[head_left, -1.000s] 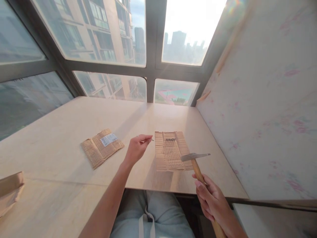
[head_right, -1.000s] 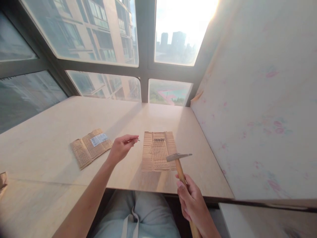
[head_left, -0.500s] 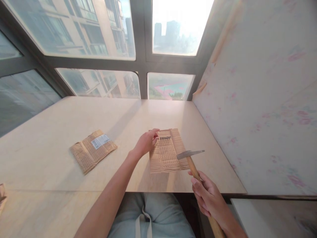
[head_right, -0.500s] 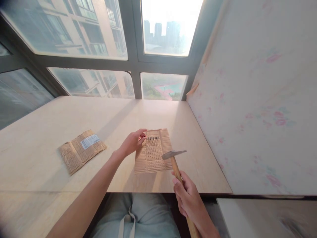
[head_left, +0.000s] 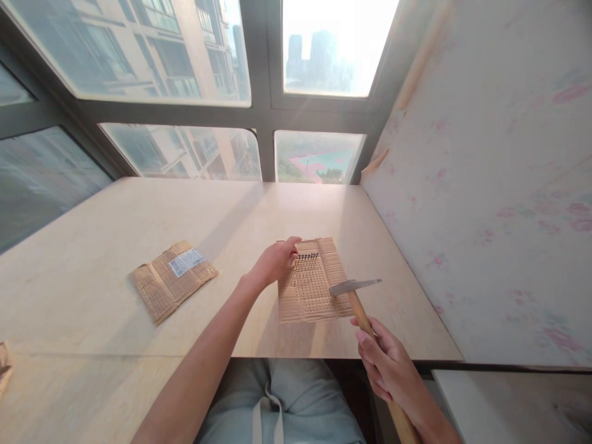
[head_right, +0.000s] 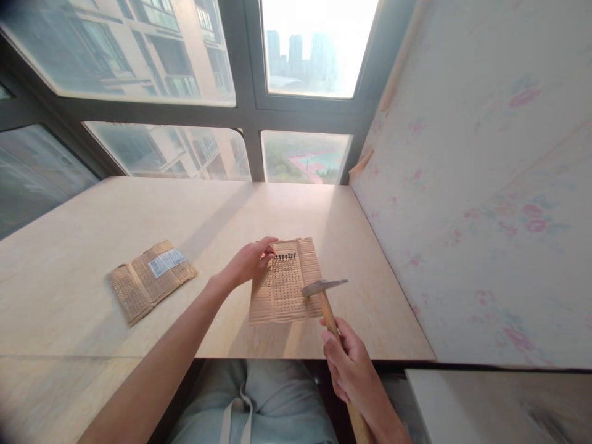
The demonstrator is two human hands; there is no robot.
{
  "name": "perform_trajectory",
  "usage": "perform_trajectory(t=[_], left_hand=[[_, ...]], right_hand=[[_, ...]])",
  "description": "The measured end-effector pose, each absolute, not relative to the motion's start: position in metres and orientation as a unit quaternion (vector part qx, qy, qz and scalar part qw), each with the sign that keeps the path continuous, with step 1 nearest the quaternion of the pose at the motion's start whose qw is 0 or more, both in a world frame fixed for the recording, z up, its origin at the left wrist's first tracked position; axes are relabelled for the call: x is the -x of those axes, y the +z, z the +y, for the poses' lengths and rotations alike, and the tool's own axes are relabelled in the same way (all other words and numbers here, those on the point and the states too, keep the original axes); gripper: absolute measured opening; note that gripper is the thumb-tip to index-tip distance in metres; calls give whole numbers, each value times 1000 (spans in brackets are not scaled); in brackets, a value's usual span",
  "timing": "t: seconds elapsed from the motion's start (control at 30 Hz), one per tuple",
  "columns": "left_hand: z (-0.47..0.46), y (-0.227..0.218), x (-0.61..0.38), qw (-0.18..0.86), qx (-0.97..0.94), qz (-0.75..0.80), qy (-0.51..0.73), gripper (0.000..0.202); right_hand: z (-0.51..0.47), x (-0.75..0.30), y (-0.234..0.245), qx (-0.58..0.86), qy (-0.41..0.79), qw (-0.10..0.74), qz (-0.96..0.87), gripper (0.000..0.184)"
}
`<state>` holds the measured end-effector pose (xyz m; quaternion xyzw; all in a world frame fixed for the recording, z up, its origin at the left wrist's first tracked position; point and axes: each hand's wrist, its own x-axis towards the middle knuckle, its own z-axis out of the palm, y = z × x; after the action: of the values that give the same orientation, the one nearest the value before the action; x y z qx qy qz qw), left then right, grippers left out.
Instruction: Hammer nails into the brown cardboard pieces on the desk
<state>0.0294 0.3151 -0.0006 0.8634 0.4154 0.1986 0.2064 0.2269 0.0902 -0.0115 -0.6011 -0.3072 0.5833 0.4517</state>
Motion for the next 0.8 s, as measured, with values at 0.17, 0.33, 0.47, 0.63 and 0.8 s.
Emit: perform_trajectory(t=[0.17, 0.33, 0.47, 0.63, 0.8], left_hand=[[314, 4, -30, 196, -870, 415, 181, 37], [314, 7, -31, 175, -883, 405, 158, 33], [314, 6, -31, 187, -876, 412, 165, 36], [315, -2, -27, 251, -850, 404, 227, 37], [314, -9, -25, 298, -820, 407, 272, 36]], right_hand=[[91, -229, -16, 594, 593, 444, -314, 63], [91, -227, -12, 599, 583, 457, -305, 59], [92, -227, -12, 594, 592, 451, -305, 59], [99, -225, -10, 594, 591, 451, -307, 59], [105, -222, -4, 592, 597, 446, -308, 61]])
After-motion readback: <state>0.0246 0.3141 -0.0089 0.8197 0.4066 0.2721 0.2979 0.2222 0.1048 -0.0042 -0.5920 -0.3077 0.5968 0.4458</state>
